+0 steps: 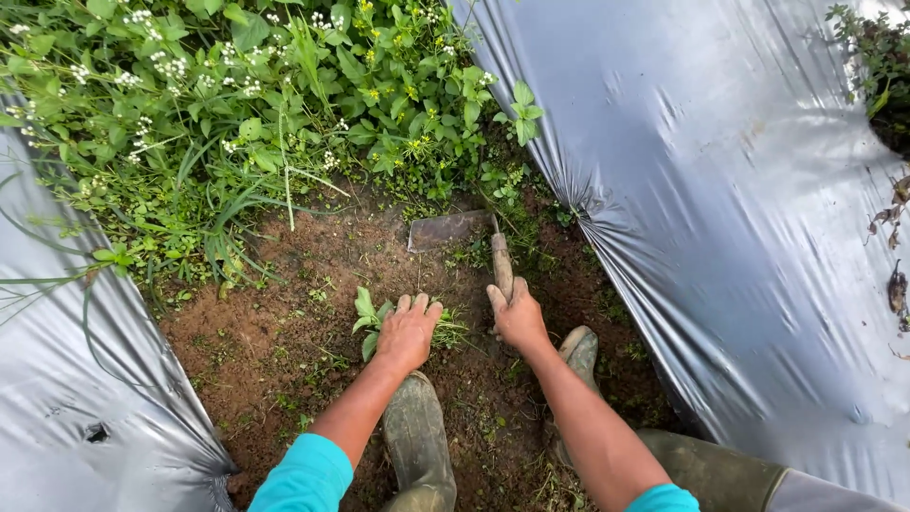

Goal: The person uses a hand hoe to loosen soil and remove weeds from a garden bed covered with plastic mulch. They gather the uprooted weeds by hand and discard them to the side, then continue clearing the area around the base of pepper plants.

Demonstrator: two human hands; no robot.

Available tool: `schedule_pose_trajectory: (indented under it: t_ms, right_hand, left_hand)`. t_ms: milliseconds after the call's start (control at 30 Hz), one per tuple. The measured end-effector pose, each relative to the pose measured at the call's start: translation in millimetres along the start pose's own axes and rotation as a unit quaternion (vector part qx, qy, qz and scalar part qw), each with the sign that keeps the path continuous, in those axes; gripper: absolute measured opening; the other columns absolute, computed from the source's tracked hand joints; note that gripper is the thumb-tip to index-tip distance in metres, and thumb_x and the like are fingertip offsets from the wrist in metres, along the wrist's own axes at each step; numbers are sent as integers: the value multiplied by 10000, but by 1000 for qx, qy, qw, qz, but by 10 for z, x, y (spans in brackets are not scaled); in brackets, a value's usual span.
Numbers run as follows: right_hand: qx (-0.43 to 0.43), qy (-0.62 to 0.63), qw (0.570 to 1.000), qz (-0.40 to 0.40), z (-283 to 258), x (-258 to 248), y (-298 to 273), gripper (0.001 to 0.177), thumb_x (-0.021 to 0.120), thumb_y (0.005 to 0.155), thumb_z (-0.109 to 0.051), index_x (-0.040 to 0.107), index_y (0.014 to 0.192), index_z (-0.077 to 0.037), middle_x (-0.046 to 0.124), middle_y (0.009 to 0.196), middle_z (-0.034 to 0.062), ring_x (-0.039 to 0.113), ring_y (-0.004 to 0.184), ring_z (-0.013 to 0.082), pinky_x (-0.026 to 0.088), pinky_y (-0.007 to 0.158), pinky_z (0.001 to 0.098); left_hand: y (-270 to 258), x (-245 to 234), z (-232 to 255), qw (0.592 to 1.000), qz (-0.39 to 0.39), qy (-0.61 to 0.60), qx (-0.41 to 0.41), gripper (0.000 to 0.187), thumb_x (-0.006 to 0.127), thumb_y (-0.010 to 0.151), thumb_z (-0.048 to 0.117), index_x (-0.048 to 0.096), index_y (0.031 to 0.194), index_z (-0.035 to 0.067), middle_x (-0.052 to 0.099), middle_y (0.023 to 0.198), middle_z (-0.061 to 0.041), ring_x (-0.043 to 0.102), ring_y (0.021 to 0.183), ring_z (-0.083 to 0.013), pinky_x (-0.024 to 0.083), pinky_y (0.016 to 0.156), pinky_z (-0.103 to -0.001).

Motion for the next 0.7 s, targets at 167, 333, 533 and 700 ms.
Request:
schedule_pose_trajectory:
  t_ms: [167, 333, 533, 700]
  right_hand:
    - [-29, -17, 999, -10, -194, -126, -13, 397, 552, 1044, -466, 525, 1107, -75, 689, 650, 174, 707, 570, 295, 614, 570, 427]
    - [29, 5, 1000, 0, 387, 223, -597, 359, 546, 1039, -430, 499, 1118, -82, 689, 645, 186, 712, 559, 306, 618, 569, 445]
    - [-21, 29, 999, 1, 79, 267, -520, 318, 542, 1070, -370, 492, 1095, -57, 668, 651, 161, 701, 566, 277, 579, 557, 422]
    - [25, 110, 993, 34, -131, 385, -384, 339, 542, 1062, -392, 474, 1154, -73, 677, 636, 97, 700, 542, 254, 578, 562, 385]
  left_hand:
    - [-57, 67, -20, 1000, -5, 1, 1, 618, 634, 863, -61, 496, 1427, 152, 487, 1476, -190, 430, 1399, -452, 471, 1041, -665]
    - [-66, -53, -11, 1000, 15, 8, 9, 600, 633, 847, -60, 529, 1393, 164, 530, 1404, -159, 479, 1347, -409, 508, 1006, -637]
    - [-79, -15, -42, 1000, 14, 8, -6, 618, 615, 823, -108, 565, 1373, 172, 545, 1378, -159, 499, 1339, -398, 532, 977, -623]
    - [-98, 46, -59, 1000, 16, 13, 0, 593, 650, 854, -12, 511, 1405, 158, 511, 1417, -170, 477, 1343, -415, 505, 1014, -621]
Point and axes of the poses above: each hand's wrist, its own y-axis towards the middle knuckle, its own x-axis out of the palm, z = x × y, the point moved 10 cm from there along y, towards the middle knuckle
